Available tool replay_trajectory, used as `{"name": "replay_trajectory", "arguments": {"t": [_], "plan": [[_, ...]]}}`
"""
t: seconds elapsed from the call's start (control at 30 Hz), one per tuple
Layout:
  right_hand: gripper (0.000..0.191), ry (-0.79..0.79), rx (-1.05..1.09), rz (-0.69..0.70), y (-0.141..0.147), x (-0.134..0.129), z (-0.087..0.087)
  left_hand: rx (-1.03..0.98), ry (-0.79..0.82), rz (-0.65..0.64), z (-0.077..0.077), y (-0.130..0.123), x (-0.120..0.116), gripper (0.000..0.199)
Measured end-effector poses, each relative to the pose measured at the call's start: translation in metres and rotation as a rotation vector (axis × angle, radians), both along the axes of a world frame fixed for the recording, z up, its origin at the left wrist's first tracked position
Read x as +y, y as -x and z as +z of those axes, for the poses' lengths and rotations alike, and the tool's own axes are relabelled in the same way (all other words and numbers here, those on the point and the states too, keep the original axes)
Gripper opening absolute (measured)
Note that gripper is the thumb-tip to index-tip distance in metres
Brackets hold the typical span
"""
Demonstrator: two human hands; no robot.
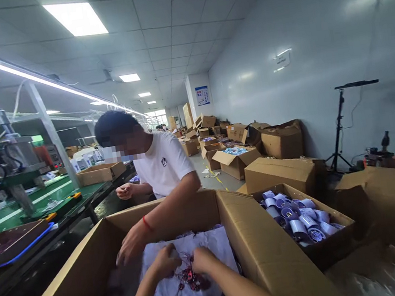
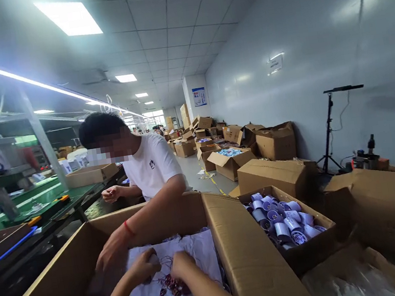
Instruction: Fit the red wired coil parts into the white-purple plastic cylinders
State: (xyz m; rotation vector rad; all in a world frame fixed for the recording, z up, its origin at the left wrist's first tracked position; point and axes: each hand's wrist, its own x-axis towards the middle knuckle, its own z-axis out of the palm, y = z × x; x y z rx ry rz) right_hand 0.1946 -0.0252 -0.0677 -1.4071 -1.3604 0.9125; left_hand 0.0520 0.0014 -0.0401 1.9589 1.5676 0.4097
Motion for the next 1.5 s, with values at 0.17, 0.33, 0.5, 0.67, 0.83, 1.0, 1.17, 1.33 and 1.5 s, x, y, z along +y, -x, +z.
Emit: {"name": "replay_trajectory", "arguments": {"t": [0.17, 0.33, 0.5, 0.67, 0.83, 1.0, 1.17, 1.33, 1.5], "plan": [[0.026, 0.087, -0.01, 0.0, -0.005, 0.014, 0.02, -0.051, 0.077, 0.007, 0.003, 0.003, -0.006, 0.026], [0.029, 0.152, 0.136, 0.045, -0.011, 0.012, 0.033, -0.273, 0.159, -0.15, 0.007, -0.001, -0.017, 0.05], [0.031, 0.231, 0.328, 0.091, -0.014, 0.009, 0.037, -0.422, 0.072, -0.184, 0.004, -0.004, -0.015, 0.034], [0.024, 0.276, 0.512, 0.199, -0.02, 0.004, 0.048, -0.63, 0.149, -0.045, 0.002, -0.004, -0.008, 0.063], [0.015, 0.28, 0.972, 0.41, -0.021, -0.004, 0.055, -1.059, 0.343, -0.074, 0.01, -0.006, -0.013, 0.057], [0.025, 0.176, 1.124, 0.409, -0.016, -0.008, 0.06, -1.179, 0.437, -0.094, 0.01, -0.003, -0.017, 0.047], [0.031, 0.04, 1.219, 0.19, -0.018, -0.01, 0.075, -1.022, 0.401, -0.159, 0.001, 0.006, -0.014, 0.044], [0.035, 0.004, 1.15, 0.285, -0.025, -0.019, 0.086, -0.822, -0.182, 0.023, -0.001, 0.003, -0.006, 0.058], [0.032, -0.039, 1.031, 0.379, -0.024, -0.026, 0.088, -1.014, -0.259, 0.169, 0.004, -0.004, 0.001, 0.063]]}}
